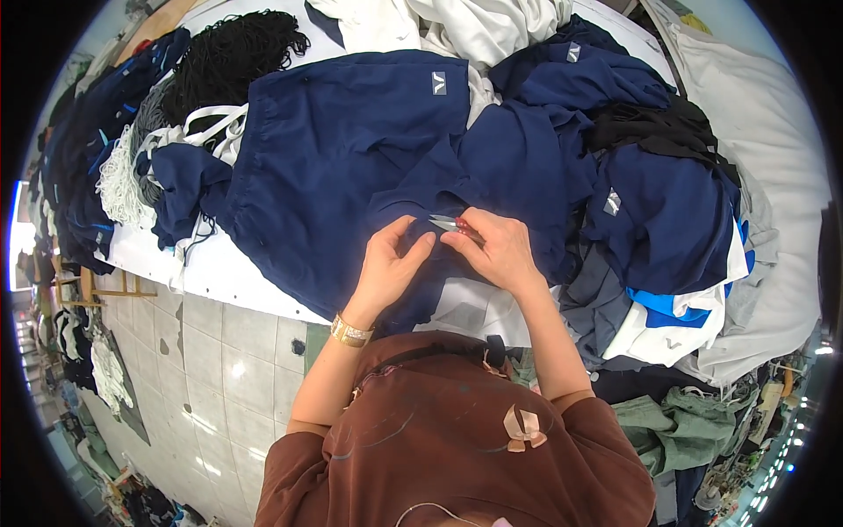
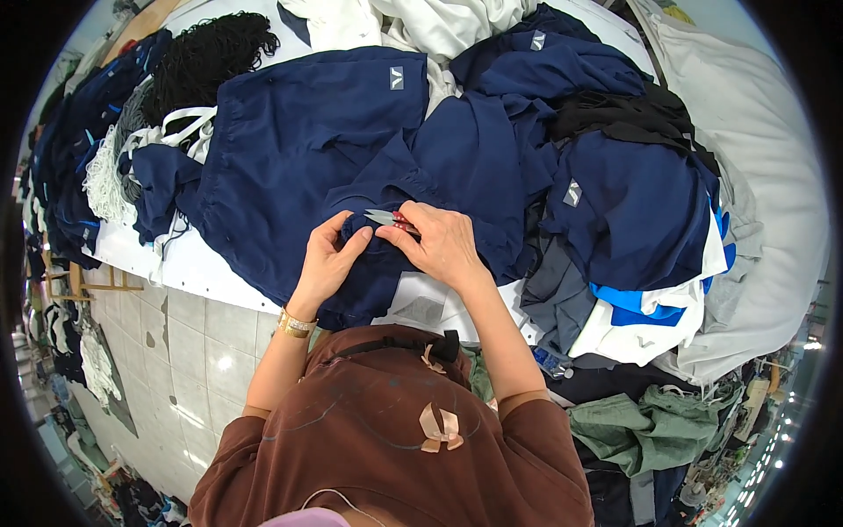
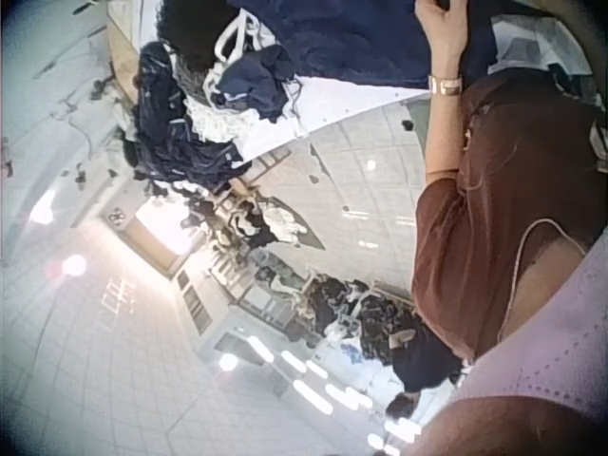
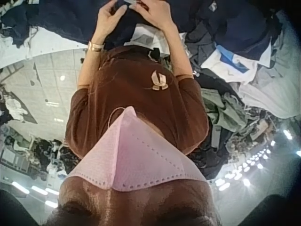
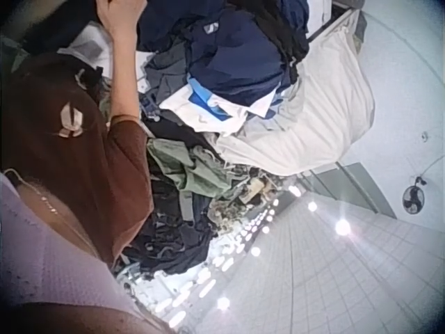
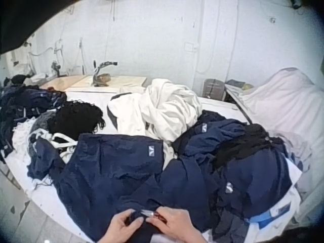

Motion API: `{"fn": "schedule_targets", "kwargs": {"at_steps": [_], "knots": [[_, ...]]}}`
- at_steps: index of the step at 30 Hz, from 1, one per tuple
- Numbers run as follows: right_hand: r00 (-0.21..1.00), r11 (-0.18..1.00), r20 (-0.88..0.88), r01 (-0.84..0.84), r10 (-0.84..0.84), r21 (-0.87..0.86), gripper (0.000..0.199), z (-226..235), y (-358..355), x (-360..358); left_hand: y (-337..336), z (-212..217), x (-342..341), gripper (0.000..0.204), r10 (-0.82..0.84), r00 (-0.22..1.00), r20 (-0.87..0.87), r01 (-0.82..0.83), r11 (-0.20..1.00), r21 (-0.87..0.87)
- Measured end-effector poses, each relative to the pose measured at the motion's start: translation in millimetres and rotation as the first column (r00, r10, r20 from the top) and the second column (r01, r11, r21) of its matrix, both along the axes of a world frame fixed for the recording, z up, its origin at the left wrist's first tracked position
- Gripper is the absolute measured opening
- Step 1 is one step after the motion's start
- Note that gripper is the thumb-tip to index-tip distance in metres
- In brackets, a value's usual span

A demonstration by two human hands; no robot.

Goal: Trimming loose threads and inspecting garments on a manufacturing table.

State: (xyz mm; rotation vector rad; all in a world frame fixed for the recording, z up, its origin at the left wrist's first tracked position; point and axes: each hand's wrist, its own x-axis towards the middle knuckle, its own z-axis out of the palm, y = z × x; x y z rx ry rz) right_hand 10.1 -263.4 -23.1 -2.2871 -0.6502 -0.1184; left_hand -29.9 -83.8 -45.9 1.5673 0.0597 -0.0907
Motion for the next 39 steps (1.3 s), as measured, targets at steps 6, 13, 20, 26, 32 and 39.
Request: {"fn": "schedule_targets", "kwargs": {"at_steps": [6, 13, 20, 26, 32, 39], "knots": [[0.999, 0.999, 0.031, -0.008, 0.009, -0.049, 0.031, -1.8, -6.4, -3.2, -1.9, 0.4, -3.1, 0.017, -0.027, 1.000, 0.011, 0.026, 0.997, 0.070], [0.896, 0.831, -0.290, 0.427, -0.335, 0.358, 0.019, -34.7, -80.1, -56.5, 12.9, -14.2, 3.4, 0.017, 0.074, 0.996, 0.045, -0.083, 0.966, 0.246], [0.630, 0.726, -0.367, 0.636, -0.684, -0.260, 0.028, -111.1, -122.0, -180.1, 28.1, -37.7, -2.8, 0.016, 0.061, 0.996, -0.070, -0.045, 0.978, 0.205], [0.674, 0.642, -0.036, 0.685, -0.738, -0.344, 0.044, -114.6, -116.4, -178.6, 27.9, -31.0, -5.3, 0.021, 0.008, 0.970, -0.243, 0.027, 0.989, 0.144], [0.796, 0.796, -0.023, 0.604, -0.605, -0.038, 0.037, -93.6, -99.9, -139.4, 26.5, -26.2, -8.4, 0.028, -0.010, 0.966, -0.258, 0.055, 0.984, 0.169], [0.761, 0.798, 0.406, 0.591, -0.505, -0.115, 0.027, -48.9, -61.6, -39.7, 30.5, -36.4, -6.7, 0.044, -0.045, 0.933, -0.357, 0.051, 0.999, 0.006]]}}
